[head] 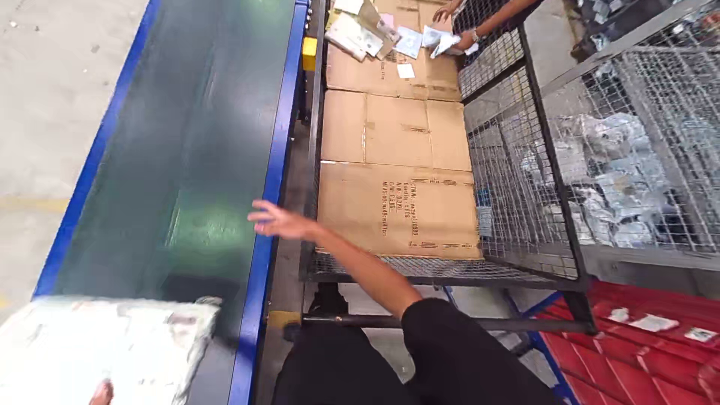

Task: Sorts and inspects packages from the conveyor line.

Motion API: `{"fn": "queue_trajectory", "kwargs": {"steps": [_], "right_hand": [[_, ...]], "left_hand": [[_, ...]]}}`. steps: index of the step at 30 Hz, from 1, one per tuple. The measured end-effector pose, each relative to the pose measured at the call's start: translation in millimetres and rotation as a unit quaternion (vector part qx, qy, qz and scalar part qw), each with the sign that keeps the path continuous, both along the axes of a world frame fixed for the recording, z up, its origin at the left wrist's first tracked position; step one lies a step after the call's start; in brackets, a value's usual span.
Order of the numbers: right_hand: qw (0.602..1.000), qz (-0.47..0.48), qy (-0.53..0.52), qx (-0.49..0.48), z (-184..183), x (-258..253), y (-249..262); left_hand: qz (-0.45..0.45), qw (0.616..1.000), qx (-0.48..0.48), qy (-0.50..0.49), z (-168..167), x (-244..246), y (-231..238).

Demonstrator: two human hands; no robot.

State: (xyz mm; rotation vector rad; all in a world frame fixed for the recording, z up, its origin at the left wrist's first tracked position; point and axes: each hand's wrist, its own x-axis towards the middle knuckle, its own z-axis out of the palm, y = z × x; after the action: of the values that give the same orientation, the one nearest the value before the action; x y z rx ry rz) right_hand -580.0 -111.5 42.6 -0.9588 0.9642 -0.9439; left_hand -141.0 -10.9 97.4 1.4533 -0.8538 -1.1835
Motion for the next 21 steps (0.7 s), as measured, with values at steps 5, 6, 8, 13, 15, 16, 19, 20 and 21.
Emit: {"fn": "queue_trajectory", "kwargs": {"steps": [5,6,8,13,15,16,19,20,21], "right_hand": [[0.979,-0.052,-0.162,0.111,-16,27,94],[0.966,-0.105,-0.192,0.14,-19,20,110],[0.939,-0.21,-0.202,0.183,-32,-6,136],[0.894,-0.395,-0.111,0.181,-71,-116,138],[0.884,-0.445,-0.045,0.138,-88,-183,103],[0.876,-0.469,-0.025,0.112,-92,-225,77],[0.845,-0.532,-0.05,0.024,-83,-339,-6],[0.837,-0.539,-0.089,-0.021,-81,-366,-34],[0.824,-0.554,-0.11,-0.036,-80,-382,-58]], "left_hand": [[-0.228,0.967,0.093,-0.065,17,-181,-68],[-0.27,0.954,0.107,-0.073,13,-215,-75],[-0.351,0.924,0.123,-0.085,-1,-266,-81],[-0.47,0.875,0.102,-0.052,-36,-310,-66],[-0.482,0.872,0.082,-0.037,-48,-301,-56],[-0.481,0.873,0.076,-0.03,-52,-294,-53],[-0.444,0.892,0.078,-0.01,-64,-267,-37],[-0.421,0.904,0.078,-0.01,-68,-258,-32],[-0.398,0.914,0.075,-0.018,-71,-249,-27]]}}
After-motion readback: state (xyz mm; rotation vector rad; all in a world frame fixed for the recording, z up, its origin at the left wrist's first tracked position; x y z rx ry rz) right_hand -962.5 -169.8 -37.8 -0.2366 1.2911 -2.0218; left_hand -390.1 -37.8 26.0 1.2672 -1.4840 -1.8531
